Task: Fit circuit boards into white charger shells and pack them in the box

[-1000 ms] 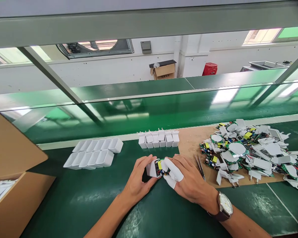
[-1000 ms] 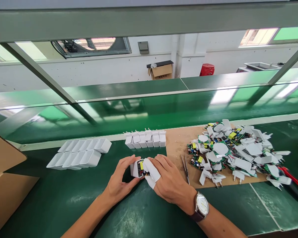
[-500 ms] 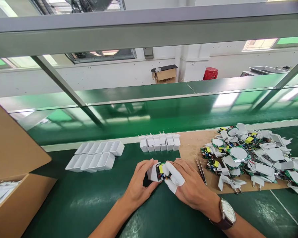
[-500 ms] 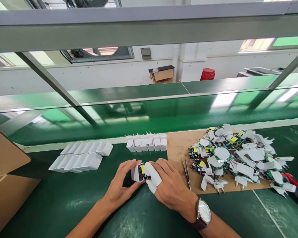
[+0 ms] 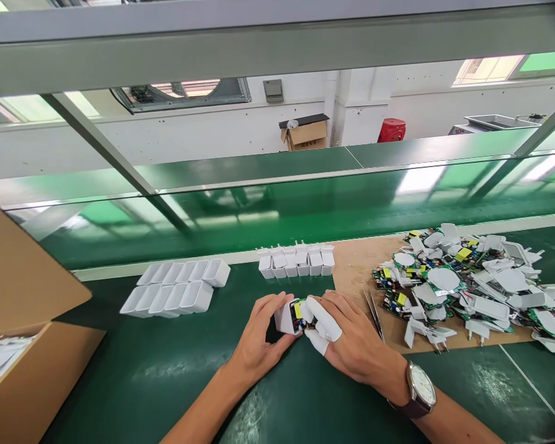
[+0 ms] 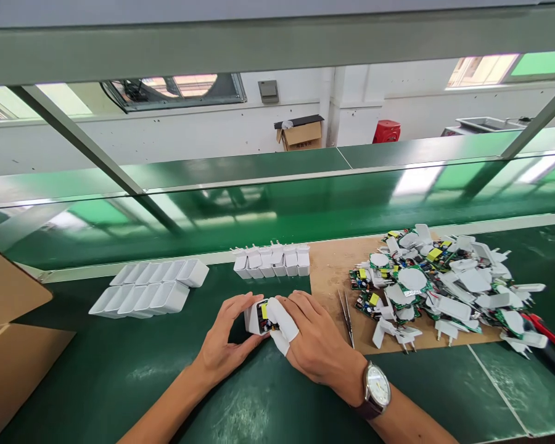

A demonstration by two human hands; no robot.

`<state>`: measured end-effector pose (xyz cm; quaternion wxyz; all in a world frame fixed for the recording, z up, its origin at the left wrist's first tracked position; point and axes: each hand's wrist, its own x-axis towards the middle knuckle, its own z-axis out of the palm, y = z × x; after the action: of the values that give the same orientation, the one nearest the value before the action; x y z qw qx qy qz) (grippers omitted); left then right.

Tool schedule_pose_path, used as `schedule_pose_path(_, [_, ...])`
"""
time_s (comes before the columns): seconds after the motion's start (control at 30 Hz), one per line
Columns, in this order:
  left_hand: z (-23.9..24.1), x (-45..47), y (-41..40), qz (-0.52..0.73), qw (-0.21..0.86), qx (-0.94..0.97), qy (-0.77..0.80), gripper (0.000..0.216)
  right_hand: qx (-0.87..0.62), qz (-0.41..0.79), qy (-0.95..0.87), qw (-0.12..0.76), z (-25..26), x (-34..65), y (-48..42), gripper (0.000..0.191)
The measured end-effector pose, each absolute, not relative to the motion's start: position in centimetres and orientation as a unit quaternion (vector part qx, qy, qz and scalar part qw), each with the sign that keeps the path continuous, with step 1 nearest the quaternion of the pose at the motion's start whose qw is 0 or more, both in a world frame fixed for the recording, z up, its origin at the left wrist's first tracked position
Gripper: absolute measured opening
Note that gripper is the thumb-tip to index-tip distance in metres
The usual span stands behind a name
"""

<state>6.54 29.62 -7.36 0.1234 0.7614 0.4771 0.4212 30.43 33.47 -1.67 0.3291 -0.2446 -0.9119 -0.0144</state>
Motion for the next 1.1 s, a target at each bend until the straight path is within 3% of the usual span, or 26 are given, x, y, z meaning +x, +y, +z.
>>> schedule_pose_path(1.1, [-6.88,6.90,29.84,0.434,0.130,0.750,0.482,0.074,-0.248,0.013,-0.911,0.328,-1.63,30.55,33.65,0.060])
